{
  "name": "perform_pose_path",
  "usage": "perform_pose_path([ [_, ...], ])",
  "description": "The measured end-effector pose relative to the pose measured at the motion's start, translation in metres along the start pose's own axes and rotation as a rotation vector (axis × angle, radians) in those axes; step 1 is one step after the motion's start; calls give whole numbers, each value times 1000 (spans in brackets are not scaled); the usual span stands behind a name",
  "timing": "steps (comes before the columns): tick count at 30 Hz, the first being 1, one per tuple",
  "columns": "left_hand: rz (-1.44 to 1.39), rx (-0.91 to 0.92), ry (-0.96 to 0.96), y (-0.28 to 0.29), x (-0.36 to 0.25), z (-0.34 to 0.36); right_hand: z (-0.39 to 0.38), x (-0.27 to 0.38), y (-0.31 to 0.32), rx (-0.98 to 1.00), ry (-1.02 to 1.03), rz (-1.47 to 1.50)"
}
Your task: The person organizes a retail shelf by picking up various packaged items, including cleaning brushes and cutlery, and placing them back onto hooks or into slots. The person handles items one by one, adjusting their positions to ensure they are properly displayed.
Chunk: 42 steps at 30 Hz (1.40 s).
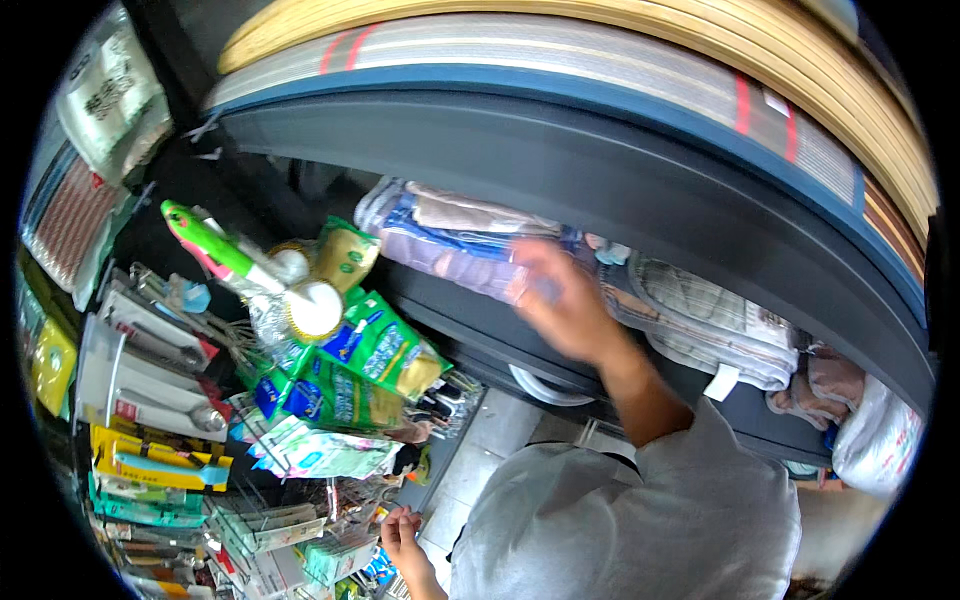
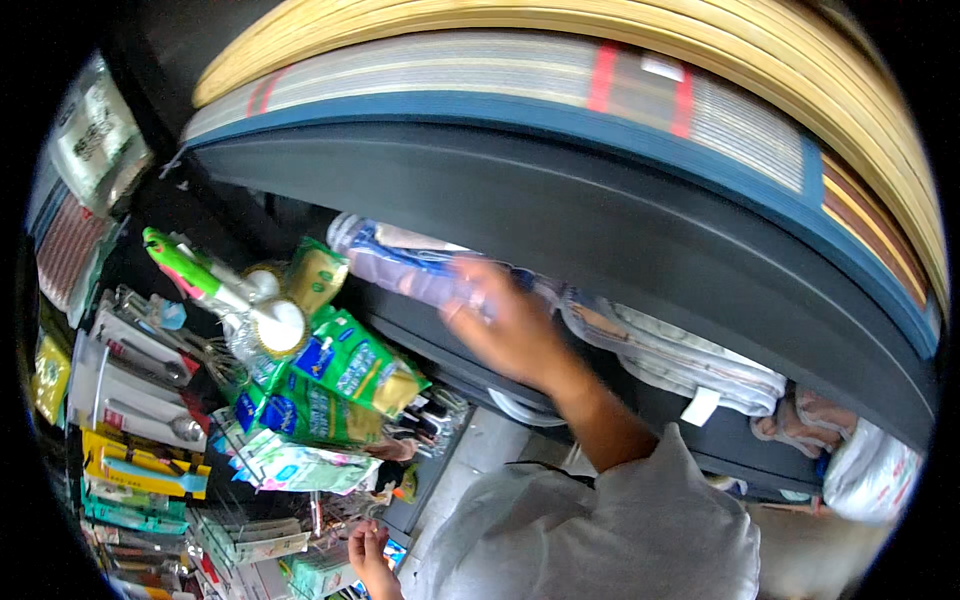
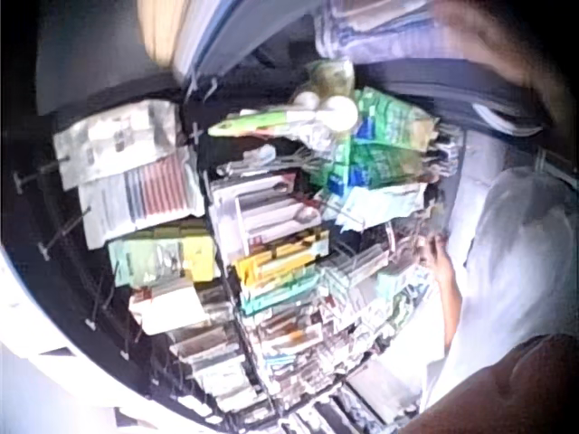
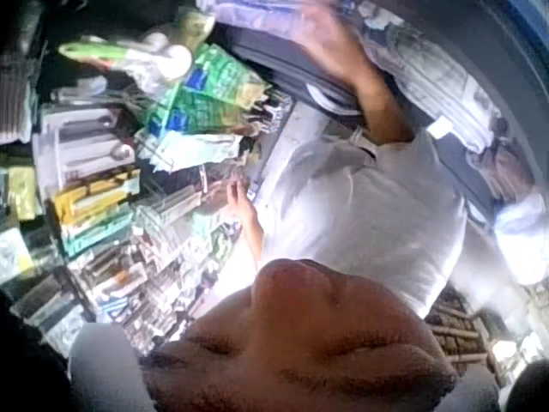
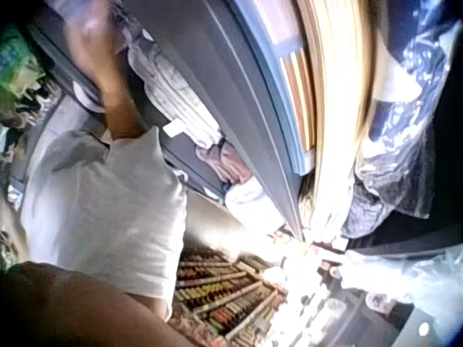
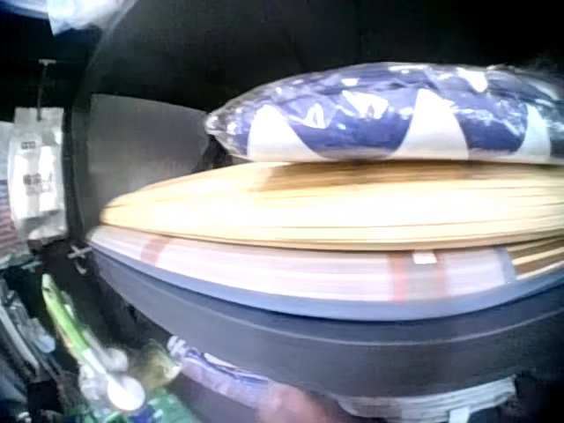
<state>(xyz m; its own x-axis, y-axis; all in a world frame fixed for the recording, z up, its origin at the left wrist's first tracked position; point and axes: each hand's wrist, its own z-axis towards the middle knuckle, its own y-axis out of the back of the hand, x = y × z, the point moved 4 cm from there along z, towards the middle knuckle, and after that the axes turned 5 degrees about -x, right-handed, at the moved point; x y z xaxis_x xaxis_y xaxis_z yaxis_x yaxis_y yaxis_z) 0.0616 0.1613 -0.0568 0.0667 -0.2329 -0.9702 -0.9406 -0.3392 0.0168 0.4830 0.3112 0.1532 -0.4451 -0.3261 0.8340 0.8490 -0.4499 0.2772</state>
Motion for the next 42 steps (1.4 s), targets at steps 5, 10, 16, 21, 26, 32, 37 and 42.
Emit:
perform_pose_path([
  [5, 26, 120, 111, -41, -6, -13, 69, -117, 142, -398, -222, -677],
  [10, 11, 271, 85, -71, -17, 15, 108, -218, 193, -337, -530, -875],
  [16, -82, 272, 103, -71, -15, 19, 102, -248, 200, -345, -588, -785],
  [21, -115, 288, 219, -62, 11, 11, 105, -254, 197, -374, -574, -709],
  [26, -113, 292, 210, -61, 5, 9, 105, -263, 182, -357, -558, -648],
  [32, -89, 402, 166, -73, 0, 18, 100, -277, 185, -355, -545, -585],
  [37, -127, 398, 152, -68, 3, 7, 104, -270, 192, -341, -452, -658],
  [42, -148, 370, 186, -57, 14, 2, 108, -270, 163, -201, -660, -438],
])
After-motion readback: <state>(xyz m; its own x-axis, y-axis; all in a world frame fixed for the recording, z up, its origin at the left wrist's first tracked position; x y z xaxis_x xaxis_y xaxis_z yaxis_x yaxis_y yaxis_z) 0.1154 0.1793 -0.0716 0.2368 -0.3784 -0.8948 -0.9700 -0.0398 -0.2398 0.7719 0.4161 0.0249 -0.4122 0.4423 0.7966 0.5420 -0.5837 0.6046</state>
